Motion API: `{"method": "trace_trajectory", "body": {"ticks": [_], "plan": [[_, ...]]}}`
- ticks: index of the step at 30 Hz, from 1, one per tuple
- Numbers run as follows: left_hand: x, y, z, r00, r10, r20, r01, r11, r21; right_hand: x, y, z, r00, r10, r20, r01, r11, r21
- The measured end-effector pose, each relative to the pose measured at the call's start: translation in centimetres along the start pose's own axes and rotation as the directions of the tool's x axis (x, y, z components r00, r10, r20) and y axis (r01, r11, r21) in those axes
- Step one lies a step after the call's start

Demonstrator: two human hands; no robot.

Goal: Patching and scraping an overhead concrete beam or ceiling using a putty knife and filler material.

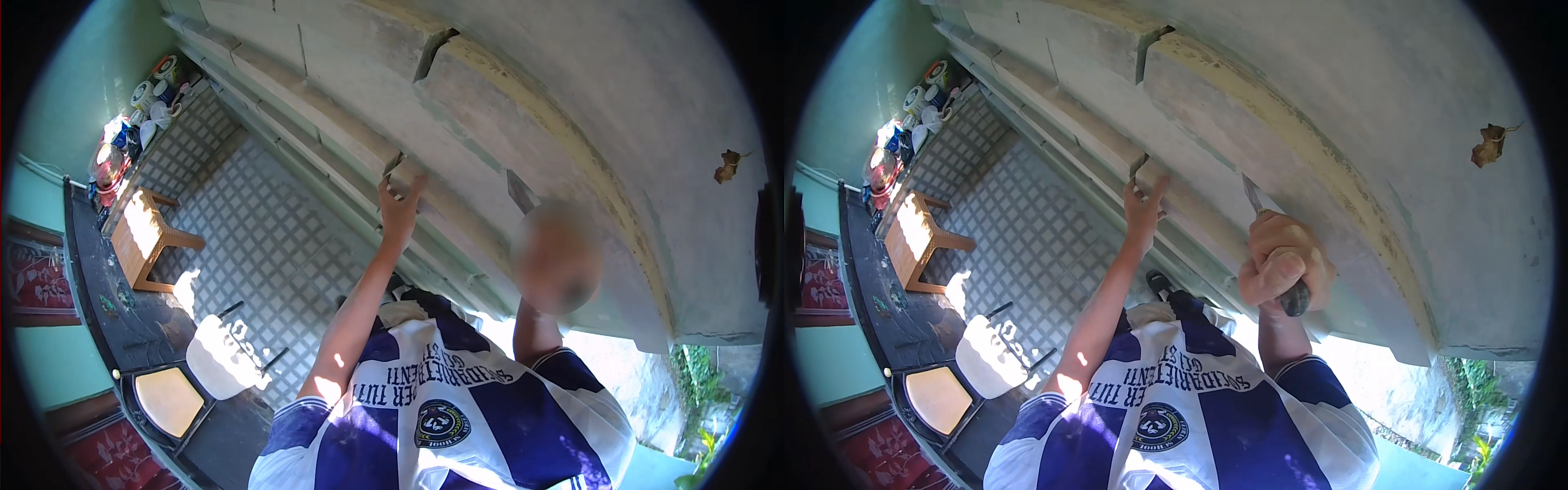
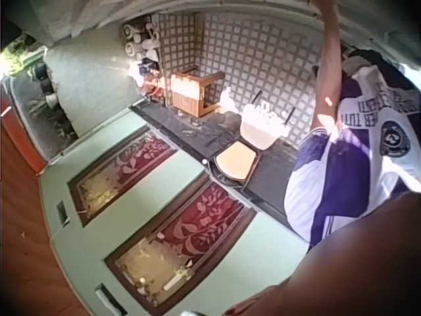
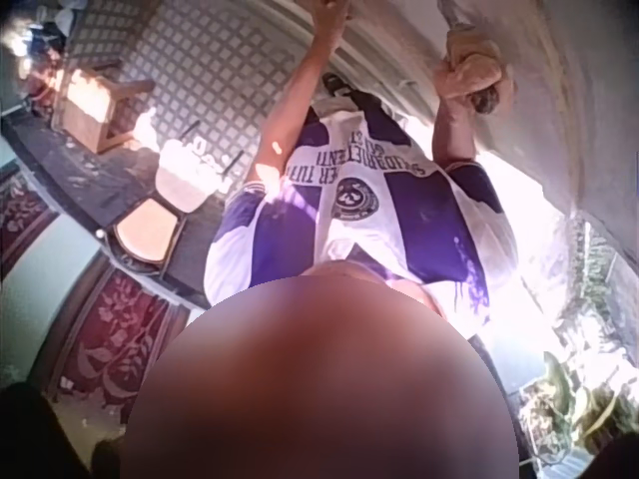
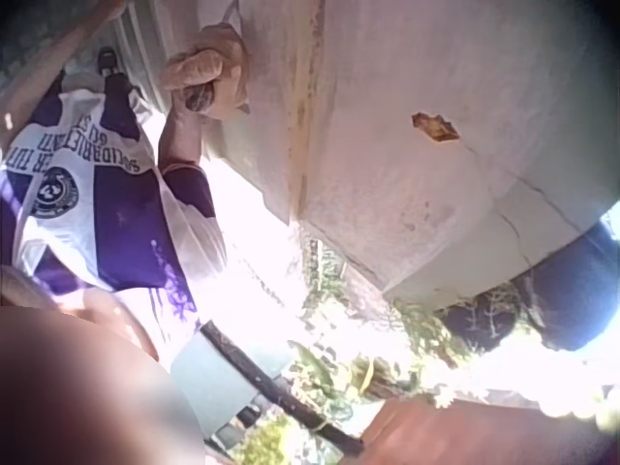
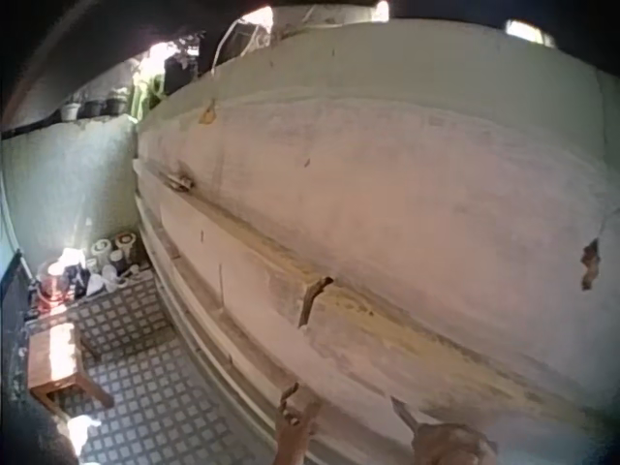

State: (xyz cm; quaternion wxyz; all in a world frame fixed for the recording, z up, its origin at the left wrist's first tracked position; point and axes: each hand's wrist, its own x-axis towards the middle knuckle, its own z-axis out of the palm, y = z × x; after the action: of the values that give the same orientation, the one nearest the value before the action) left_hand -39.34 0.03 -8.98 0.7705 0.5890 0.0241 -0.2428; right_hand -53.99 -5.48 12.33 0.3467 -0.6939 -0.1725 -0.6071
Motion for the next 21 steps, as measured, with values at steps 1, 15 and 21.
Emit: {"method": "trace_trajectory", "body": {"ticks": [1, 15, 21], "plan": [[0.1, 0.1, -0.1, 1.0, -0.016, 0.021, 0.016, 1.0, -0.005, 0.1, -0.1, 0.4, 0.999, 0.005, 0.034, -0.004, 1.0, -0.027], [0.1, 0.1, -0.2, 0.998, -0.04, 0.051, 0.039, 0.999, 0.027, -0.7, 0.4, 0.2, 0.993, 0.096, -0.063, -0.095, 0.995, 0.011], [-0.1, 0.3, -0.4, 0.999, -0.031, 0.033, 0.031, 0.999, 0.011, -0.3, -1.0, 0.1, 0.999, -0.01, 0.034, 0.009, 1.0, 0.017]]}}
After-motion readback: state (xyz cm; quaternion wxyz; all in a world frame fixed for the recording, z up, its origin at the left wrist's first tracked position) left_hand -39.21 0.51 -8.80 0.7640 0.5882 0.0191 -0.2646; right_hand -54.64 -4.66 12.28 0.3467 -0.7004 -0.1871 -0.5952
